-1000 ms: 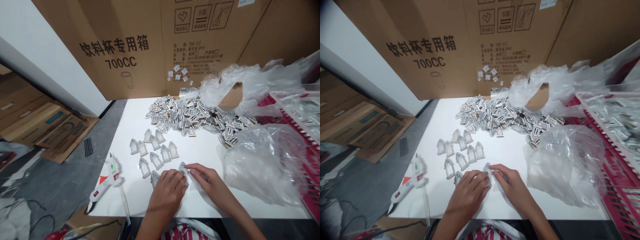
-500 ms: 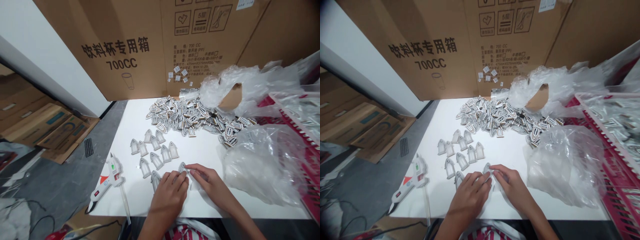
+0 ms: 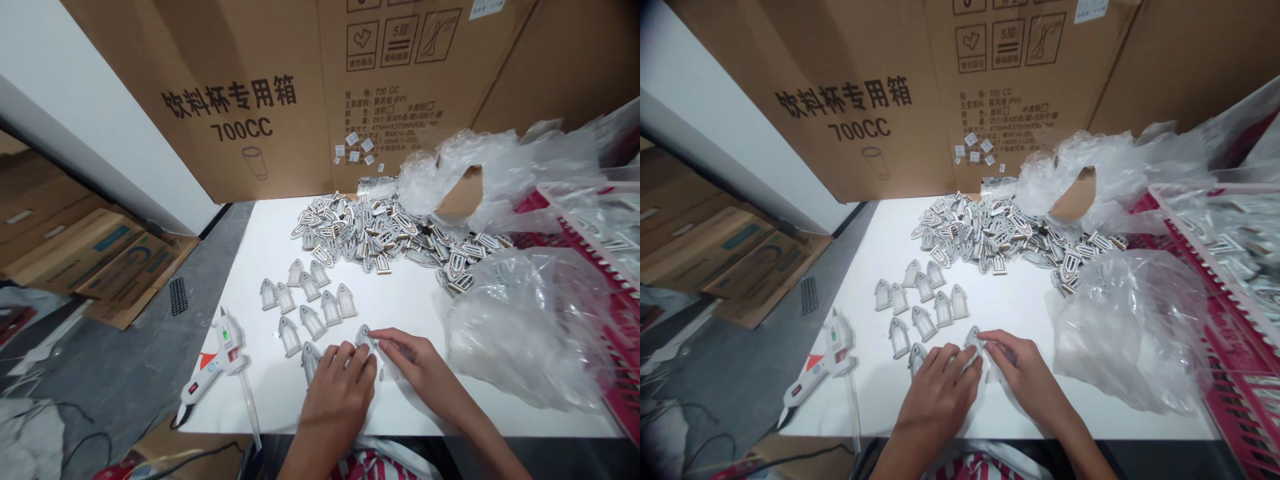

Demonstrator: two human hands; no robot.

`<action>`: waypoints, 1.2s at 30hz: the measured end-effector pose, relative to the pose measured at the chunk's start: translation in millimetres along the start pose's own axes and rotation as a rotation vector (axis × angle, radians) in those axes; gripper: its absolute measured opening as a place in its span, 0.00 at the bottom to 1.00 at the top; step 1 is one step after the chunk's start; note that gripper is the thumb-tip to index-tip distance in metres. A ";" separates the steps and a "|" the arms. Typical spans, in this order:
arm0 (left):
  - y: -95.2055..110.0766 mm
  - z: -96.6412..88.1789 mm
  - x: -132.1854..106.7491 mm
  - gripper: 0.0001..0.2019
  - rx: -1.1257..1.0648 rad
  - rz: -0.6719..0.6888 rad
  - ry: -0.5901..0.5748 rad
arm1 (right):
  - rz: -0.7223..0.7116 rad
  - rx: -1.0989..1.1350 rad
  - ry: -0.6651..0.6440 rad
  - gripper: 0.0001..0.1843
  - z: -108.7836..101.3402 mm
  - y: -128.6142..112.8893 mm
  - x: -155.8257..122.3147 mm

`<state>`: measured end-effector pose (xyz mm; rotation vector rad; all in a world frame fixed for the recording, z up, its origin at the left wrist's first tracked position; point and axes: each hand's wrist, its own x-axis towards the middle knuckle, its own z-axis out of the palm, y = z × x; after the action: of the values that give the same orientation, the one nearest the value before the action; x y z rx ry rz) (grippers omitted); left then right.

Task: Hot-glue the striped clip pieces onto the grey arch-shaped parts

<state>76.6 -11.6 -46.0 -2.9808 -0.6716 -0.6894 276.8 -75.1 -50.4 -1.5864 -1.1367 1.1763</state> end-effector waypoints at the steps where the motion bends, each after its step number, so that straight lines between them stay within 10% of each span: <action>1: 0.5 0.0 0.0 0.11 -0.005 -0.004 0.000 | 0.002 -0.003 0.002 0.22 0.2 -0.1 0.1; 36: -1.1 -1.1 11.8 0.12 -0.140 0.014 -0.081 | -0.005 0.033 -0.015 0.22 2.0 -1.2 1.0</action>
<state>85.3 -5.9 -40.1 -3.1538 -0.6299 -0.6447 274.8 -73.6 -49.8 -1.5512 -1.1251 1.1992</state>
